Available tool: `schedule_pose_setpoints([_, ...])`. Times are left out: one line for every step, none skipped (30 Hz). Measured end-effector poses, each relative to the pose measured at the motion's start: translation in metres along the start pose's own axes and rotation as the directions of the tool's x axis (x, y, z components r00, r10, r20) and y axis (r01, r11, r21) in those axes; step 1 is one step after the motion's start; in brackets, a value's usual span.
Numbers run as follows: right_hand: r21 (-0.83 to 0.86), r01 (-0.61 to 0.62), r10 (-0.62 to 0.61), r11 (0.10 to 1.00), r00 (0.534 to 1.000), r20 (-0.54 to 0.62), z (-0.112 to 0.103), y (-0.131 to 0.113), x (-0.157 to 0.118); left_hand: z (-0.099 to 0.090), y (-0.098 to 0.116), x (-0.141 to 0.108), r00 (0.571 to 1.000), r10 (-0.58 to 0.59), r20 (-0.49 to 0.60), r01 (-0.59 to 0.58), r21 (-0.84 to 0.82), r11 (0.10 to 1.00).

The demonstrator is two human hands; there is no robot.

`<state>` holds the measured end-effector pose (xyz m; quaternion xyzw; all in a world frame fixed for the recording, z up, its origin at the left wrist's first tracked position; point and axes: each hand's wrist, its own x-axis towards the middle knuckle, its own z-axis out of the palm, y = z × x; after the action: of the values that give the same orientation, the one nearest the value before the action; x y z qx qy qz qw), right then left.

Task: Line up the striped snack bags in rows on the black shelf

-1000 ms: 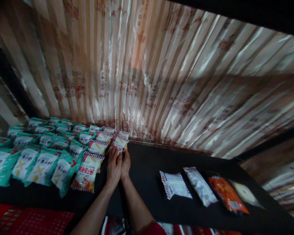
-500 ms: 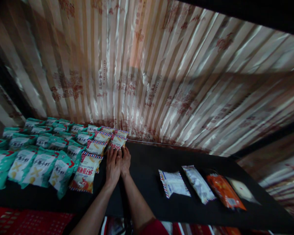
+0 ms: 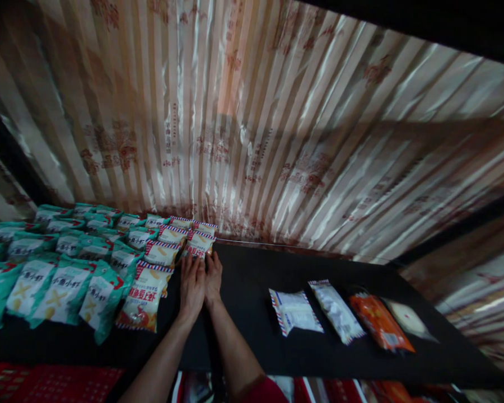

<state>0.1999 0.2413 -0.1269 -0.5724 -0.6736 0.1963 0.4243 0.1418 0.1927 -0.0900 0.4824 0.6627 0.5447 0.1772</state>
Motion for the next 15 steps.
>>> schedule_pose_setpoints([0.005, -0.007, 0.007, 1.0, 1.0, -0.018, -0.003, -0.003, -0.002, 0.0, 0.001, 0.0, 1.0, 0.003, -0.009, -0.003, -0.007, 1.0])
schedule_pose_setpoints([0.011, -0.017, 0.017, 1.0, 0.999, -0.039, -0.006, -0.006, -0.004, 0.0, 0.002, 0.0, 1.0, 0.006, -0.017, -0.006, -0.013, 1.0])
schedule_pose_setpoints([0.018, -0.029, 0.03, 0.999, 0.998, -0.06, -0.009, -0.009, -0.006, -0.001, 0.003, 0.0, 1.0, 0.009, -0.023, -0.009, -0.017, 1.0])
schedule_pose_setpoints([0.026, -0.038, 0.04, 0.999, 0.996, -0.077, -0.011, -0.012, -0.008, -0.002, 0.005, 0.0, 0.999, 0.011, -0.03, -0.012, -0.016, 1.0])
schedule_pose_setpoints([0.033, -0.044, 0.047, 0.998, 0.995, -0.089, -0.014, -0.015, -0.011, -0.003, 0.007, -0.001, 0.999, 0.013, -0.037, -0.013, -0.012, 1.0])
schedule_pose_setpoints([0.037, -0.048, 0.051, 0.998, 0.994, -0.1, -0.017, -0.018, -0.014, -0.004, 0.01, -0.002, 0.999, 0.016, -0.043, -0.016, -0.006, 1.0])
schedule_pose_setpoints([0.04, -0.05, 0.054, 0.998, 0.992, -0.11, -0.019, -0.02, -0.017, -0.005, 0.012, -0.003, 0.999, 0.023, -0.045, -0.023, 0.001, 1.0])
schedule_pose_setpoints([0.042, -0.052, 0.057, 0.998, 0.991, -0.119, -0.021, -0.021, -0.02, -0.006, 0.014, -0.005, 0.998, 0.033, -0.047, -0.032, 0.008, 0.999])
schedule_pose_setpoints([0.042, -0.056, 0.061, 0.998, 0.99, -0.126, -0.023, -0.021, -0.022, -0.007, 0.017, -0.007, 0.998, 0.043, -0.048, -0.043, 0.014, 0.999])
schedule_pose_setpoints([0.041, -0.059, 0.064, 0.997, 0.99, -0.128, -0.025, -0.021, -0.025, -0.008, 0.019, -0.01, 0.997, 0.054, -0.047, -0.053, 0.018, 0.998])
schedule_pose_setpoints([0.043, -0.06, 0.065, 0.997, 0.99, -0.127, -0.027, -0.021, -0.028, -0.008, 0.02, -0.012, 0.997, 0.065, -0.046, -0.064, 0.021, 0.998])
schedule_pose_setpoints([0.046, -0.058, 0.063, 0.997, 0.991, -0.122, -0.029, -0.02, -0.03, -0.007, 0.022, -0.016, 0.996, 0.076, -0.045, -0.075, 0.023, 0.997])
schedule_pose_setpoints([0.051, -0.053, 0.059, 0.997, 0.991, -0.117, -0.031, -0.018, -0.033, -0.007, 0.023, -0.019, 0.995, 0.086, -0.044, -0.085, 0.024, 0.996])
schedule_pose_setpoints([0.056, -0.048, 0.054, 0.997, 0.992, -0.114, -0.033, -0.017, -0.036, -0.006, 0.024, -0.023, 0.994, 0.098, -0.044, -0.096, 0.026, 0.995])
schedule_pose_setpoints([0.061, -0.044, 0.051, 0.997, 0.992, -0.117, -0.036, -0.015, -0.039, -0.006, 0.025, -0.028, 0.993, 0.112, -0.042, -0.111, 0.025, 0.994])
